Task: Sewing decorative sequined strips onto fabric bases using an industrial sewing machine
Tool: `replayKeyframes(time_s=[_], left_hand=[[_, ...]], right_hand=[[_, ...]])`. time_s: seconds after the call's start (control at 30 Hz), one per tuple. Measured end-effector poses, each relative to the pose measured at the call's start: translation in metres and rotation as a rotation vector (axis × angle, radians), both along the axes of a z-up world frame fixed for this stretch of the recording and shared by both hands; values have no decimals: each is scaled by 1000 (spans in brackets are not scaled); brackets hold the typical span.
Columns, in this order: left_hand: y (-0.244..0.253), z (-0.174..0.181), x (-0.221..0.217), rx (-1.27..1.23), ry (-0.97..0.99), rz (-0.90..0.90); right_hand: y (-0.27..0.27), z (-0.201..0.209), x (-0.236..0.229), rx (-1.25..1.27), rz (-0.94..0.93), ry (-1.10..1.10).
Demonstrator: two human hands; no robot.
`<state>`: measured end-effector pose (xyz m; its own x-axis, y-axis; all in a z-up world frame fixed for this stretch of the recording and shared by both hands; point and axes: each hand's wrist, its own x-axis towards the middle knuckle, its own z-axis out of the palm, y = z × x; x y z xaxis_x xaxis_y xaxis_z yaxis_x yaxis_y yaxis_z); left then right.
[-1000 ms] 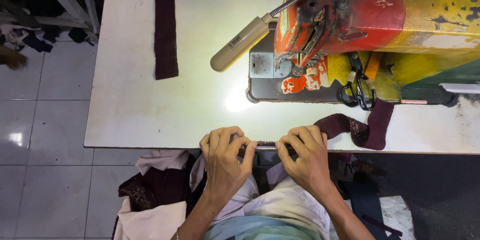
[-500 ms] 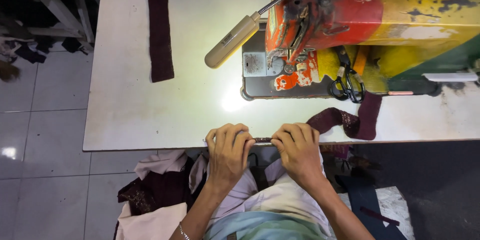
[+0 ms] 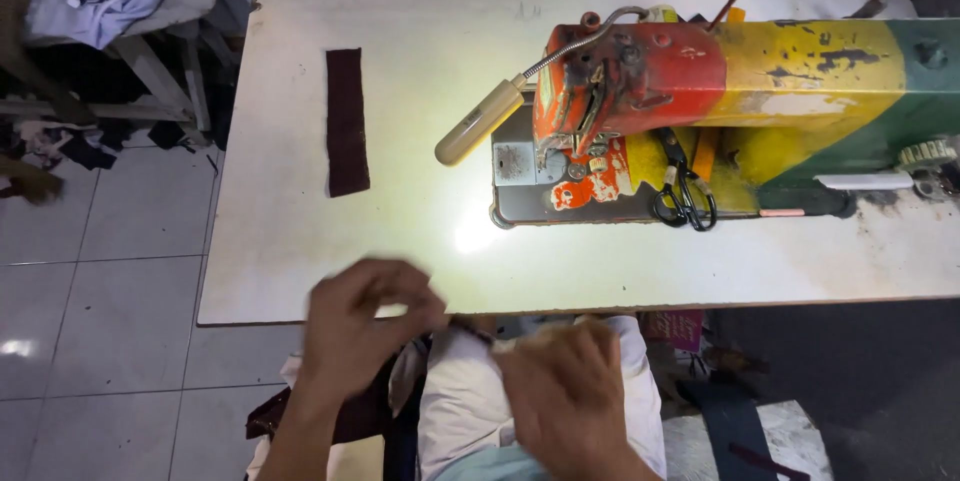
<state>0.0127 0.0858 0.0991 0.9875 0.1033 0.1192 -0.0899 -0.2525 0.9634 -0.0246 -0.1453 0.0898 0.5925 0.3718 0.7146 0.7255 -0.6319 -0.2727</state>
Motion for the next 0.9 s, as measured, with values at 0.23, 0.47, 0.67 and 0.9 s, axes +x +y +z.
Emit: replayKeyframes(time_s=[0.23,0.47,0.67,0.9], left_hand=[[-56,-93,133,-333,404,-313],[-83,-73,167,332,145,-343],[-90,-100,162,556,-297,-211],[-94,-122,151,843,-638,-65]], right_hand=[[-23,-76,77,-11,-252,81],[-27,-103,117,-112,-319,78],[-24,-112,124,-118,-362,112],[-23,-107,124,-115,-359,128]])
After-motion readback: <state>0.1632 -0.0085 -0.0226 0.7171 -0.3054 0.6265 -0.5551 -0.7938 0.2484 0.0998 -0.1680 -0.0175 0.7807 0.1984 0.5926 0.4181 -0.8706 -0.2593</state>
